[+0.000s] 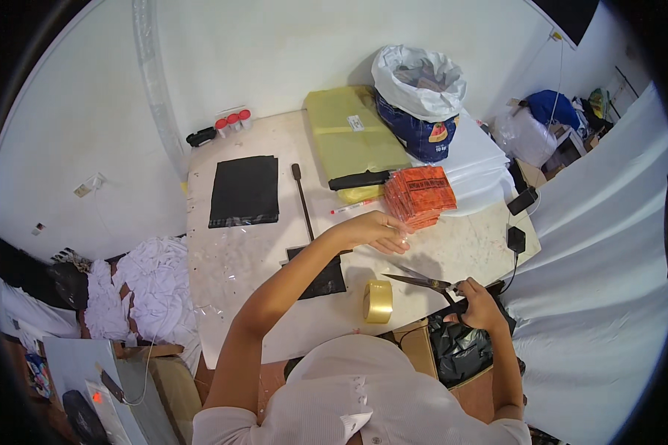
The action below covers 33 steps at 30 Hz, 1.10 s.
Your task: Folding and marking small black plastic packaging envelopes using a marker and tape.
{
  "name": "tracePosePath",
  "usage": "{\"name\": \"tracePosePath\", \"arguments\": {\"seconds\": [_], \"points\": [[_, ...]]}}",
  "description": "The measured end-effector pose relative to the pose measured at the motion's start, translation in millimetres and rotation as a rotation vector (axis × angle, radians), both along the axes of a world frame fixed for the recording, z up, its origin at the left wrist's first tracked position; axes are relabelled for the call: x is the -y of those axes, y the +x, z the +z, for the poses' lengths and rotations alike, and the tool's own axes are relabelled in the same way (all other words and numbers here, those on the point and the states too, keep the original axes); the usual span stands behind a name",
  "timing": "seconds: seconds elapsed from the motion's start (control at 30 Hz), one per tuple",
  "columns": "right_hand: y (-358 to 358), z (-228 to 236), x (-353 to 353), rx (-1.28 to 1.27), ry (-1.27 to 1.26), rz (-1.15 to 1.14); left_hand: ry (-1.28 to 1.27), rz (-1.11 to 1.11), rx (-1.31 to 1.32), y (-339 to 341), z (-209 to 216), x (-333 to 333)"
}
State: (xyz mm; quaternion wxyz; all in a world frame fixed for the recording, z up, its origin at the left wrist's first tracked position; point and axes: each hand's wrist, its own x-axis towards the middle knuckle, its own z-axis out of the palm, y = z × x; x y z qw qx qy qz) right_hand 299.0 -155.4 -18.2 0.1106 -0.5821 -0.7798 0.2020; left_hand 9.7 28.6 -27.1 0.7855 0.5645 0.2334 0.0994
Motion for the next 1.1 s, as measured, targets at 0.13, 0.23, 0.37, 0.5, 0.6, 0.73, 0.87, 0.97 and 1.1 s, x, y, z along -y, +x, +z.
{"name": "tracePosePath", "arguments": {"seconds": [0.13, 0.23, 0.37, 0.5, 0.6, 0.73, 0.87, 0.97, 1.1], "points": [[-3.7, 2.9, -12.3, 0.028, 0.037, 0.058, -0.007, -0.02, -0.033, 4.0, 8.1, 3.4], [-2.6, 3.2, -16.7, 0.024, 0.018, 0.097, -0.002, -0.043, -0.028, 5.5, 5.6, 3.9], [-4.5, 6.6, -19.0, 0.047, -0.011, 0.114, -0.005, -0.028, -0.027, 6.0, 1.8, 1.6], [-3.4, 2.5, -19.8, 0.053, -0.063, 0.072, -0.01, -0.031, -0.02, 7.7, -2.5, -0.1], [-5.0, -0.2, -20.7, 0.032, -0.01, 0.088, -0.019, -0.029, -0.003, 9.7, 0.9, 0.7], [-9.8, 5.6, -20.6, 0.114, 0.029, 0.104, -0.037, -0.014, -0.045, 10.5, 7.5, 1.8], [-1.9, -0.7, -19.3, 0.166, 0.122, 0.122, -0.02, -0.017, 0.007, 8.4, 3.1, 1.0], [2.4, -10.7, -16.0, 0.188, 0.167, 0.103, -0.173, 0.058, 0.065, 6.0, 11.9, -3.5], [2.6, -37.8, -4.4, -0.037, 0.034, -0.128, -0.184, 0.186, 0.173, -5.6, 22.8, -1.8]]}}
